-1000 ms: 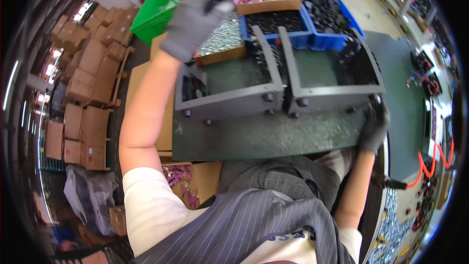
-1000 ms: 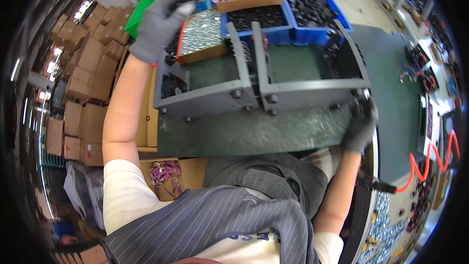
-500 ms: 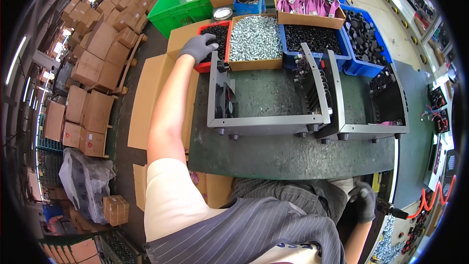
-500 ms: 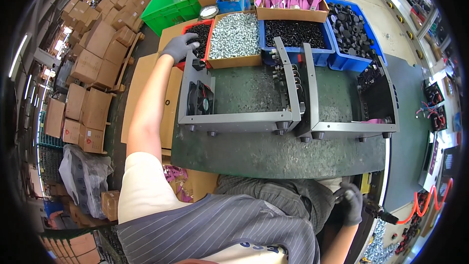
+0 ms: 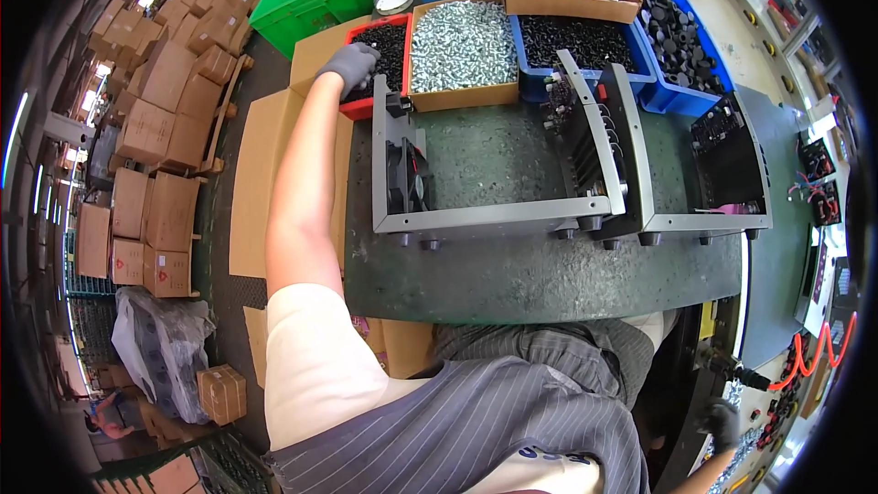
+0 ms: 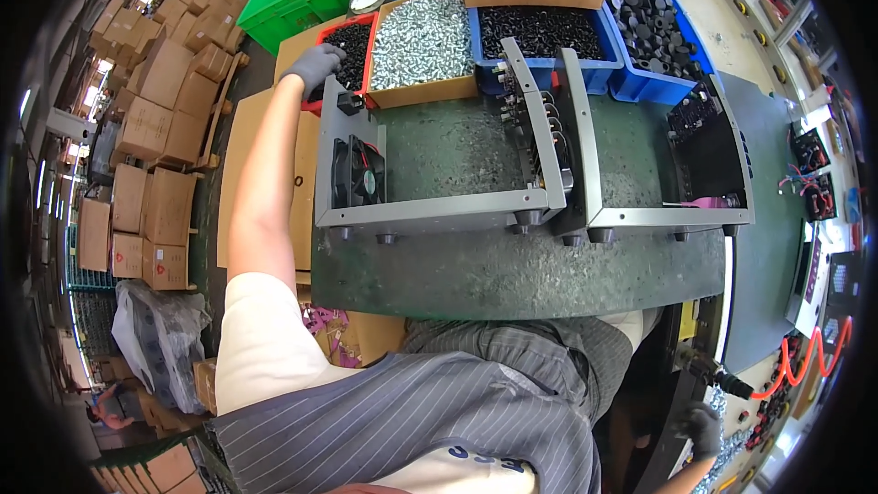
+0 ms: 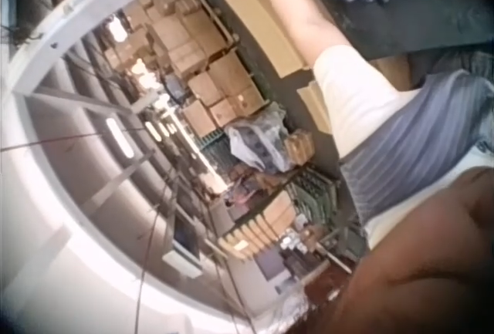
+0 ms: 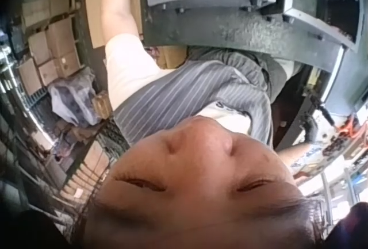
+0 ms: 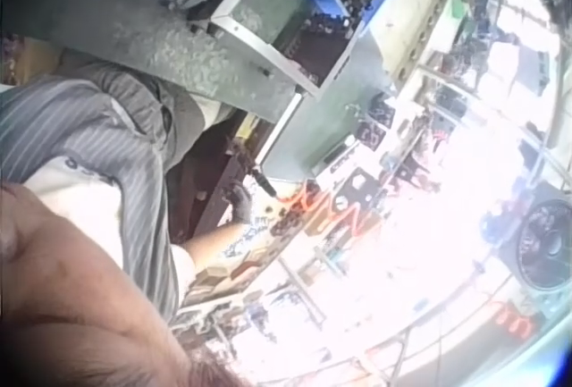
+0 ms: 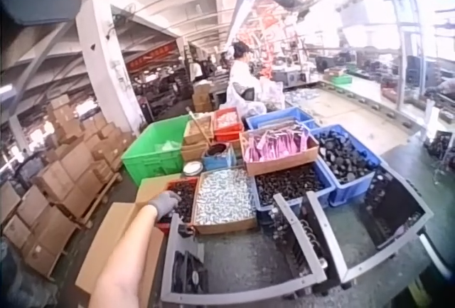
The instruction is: Assemble metal enclosures by attaching components and fastening screws with a power screwdriver.
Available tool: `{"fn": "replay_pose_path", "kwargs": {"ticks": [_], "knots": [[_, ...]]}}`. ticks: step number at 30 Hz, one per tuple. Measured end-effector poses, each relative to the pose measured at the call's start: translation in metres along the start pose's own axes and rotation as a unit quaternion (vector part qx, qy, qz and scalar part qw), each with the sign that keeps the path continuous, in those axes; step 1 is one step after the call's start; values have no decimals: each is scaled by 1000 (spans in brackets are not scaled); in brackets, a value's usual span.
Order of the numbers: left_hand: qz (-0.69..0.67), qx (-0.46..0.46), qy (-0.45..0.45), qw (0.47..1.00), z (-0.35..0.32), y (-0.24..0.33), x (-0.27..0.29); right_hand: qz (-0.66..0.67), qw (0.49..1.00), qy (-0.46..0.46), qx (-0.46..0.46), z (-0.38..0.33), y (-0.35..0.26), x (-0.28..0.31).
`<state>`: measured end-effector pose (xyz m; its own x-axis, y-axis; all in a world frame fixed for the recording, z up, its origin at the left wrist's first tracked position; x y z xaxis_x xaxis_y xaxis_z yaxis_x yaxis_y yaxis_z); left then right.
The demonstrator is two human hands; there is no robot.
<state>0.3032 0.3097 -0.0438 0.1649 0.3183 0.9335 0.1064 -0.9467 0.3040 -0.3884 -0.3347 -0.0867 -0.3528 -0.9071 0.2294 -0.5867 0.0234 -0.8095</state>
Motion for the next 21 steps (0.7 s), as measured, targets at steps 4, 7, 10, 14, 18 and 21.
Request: {"fn": "replay_pose_path", "kwargs": {"ticks": [4, 7, 10, 14, 18, 21], "knots": [[-539, 189, -161, 804, -14, 12, 8, -165, 974, 114, 105, 21, -16, 35], [-627, 144, -204, 738, -13, 2, 11, -20, 991, 129, 5, 28, -55, 4], [-665, 140, -192, 708, -9, -6, 12, -55, 992, 48, -99, 39, -83, -16], [-735, 187, -132, 638, -17, 5, 10, 22, 987, -117, -110, 51, -97, -28], [-801, 110, -240, 538, -6, -28, 12, -82, 967, -183, -157, 59, -132, -74], [-822, 118, -205, 518, -20, 0, 12, -96, 957, -212, -172, 80, -102, -62]]}}
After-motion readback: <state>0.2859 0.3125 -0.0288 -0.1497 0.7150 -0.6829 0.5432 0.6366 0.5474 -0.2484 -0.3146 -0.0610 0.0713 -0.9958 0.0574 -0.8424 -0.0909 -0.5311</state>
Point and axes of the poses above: each hand's wrist, its own z-axis towards the middle knuckle, its own x-axis out of the back of the hand, y = z × x, the point moved 2 cm from there along z, towards the middle knuckle, and after that the axes turned 14 degrees about x, right-handed, at the moved point
